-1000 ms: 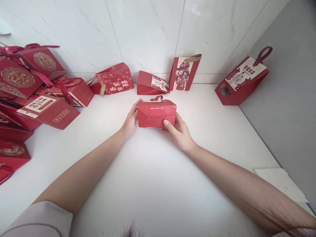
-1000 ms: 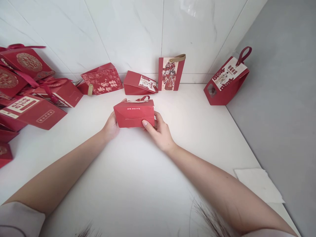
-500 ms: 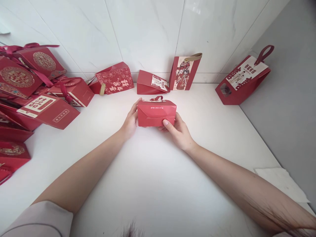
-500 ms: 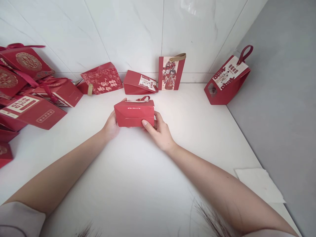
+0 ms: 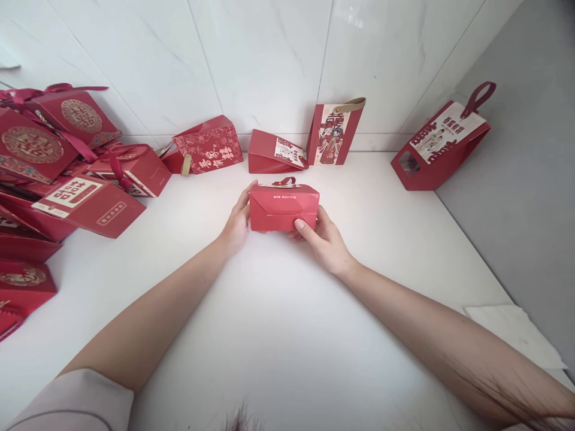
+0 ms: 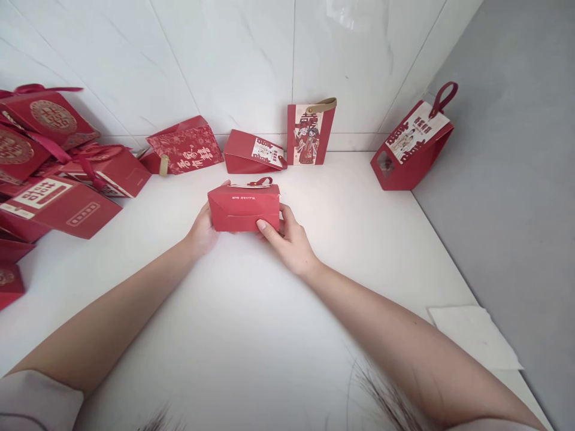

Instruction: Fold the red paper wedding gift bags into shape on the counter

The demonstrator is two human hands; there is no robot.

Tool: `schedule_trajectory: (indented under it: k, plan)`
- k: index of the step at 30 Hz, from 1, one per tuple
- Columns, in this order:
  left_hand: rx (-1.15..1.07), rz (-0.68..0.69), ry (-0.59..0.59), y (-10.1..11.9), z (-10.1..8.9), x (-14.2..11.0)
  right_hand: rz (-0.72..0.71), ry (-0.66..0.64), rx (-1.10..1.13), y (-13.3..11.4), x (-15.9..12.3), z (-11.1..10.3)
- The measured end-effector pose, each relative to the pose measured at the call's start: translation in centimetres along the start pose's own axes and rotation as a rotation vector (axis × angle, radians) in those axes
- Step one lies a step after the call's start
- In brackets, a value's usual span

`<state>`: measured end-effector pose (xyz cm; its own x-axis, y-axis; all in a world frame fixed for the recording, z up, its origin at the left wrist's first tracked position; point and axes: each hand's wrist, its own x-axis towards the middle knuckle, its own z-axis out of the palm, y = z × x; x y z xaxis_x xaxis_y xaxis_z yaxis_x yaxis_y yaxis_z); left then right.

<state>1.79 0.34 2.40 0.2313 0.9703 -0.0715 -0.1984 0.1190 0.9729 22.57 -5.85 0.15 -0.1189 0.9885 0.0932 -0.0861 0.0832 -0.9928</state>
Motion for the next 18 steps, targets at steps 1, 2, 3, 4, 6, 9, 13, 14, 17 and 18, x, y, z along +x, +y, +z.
schedule_trajectory:
  k: [1, 2, 3, 4, 6, 9, 13, 14, 17, 18]
  plan:
    - [0.001, -0.001, 0.001, 0.1, 0.1, 0.0, 0.000, 0.000, -0.002, 0.0, 0.0, 0.0]
    - [0.004, -0.003, 0.002, 0.1, 0.1, -0.1, 0.000, 0.000, -0.004, 0.0, 0.0, 0.0]
    - [0.008, -0.005, 0.002, 0.2, 0.2, -0.1, 0.002, -0.001, -0.006, 0.0, 0.0, 0.0]
    - [0.010, -0.004, 0.002, 0.3, 0.3, -0.2, 0.004, -0.004, -0.006, 0.0, 0.0, 0.0]
    - [-0.007, 0.006, -0.012, 0.4, 0.4, -0.2, -0.008, -0.007, -0.011, -0.2, -0.1, -0.1]
    - [-0.065, 0.050, -0.048, 0.2, 0.2, -0.1, -0.113, -0.041, -0.053, -0.7, -0.5, -0.1]
    - [-0.087, 0.087, -0.057, -0.5, -0.5, 0.0, -0.341, -0.089, -0.203, -1.0, -1.0, -0.1]
    - [-0.085, 0.087, -0.060, -0.7, -0.6, 0.0, -0.376, -0.052, -0.247, -1.0, -1.0, -0.1]
    - [-0.047, 0.061, -0.103, -0.8, -0.6, 0.0, -0.466, 0.091, -0.368, -1.0, -1.1, 0.0]
    - [-0.025, 0.055, -0.116, -0.8, -0.6, 0.0, -0.499, 0.113, -0.404, -1.0, -1.1, 0.0]
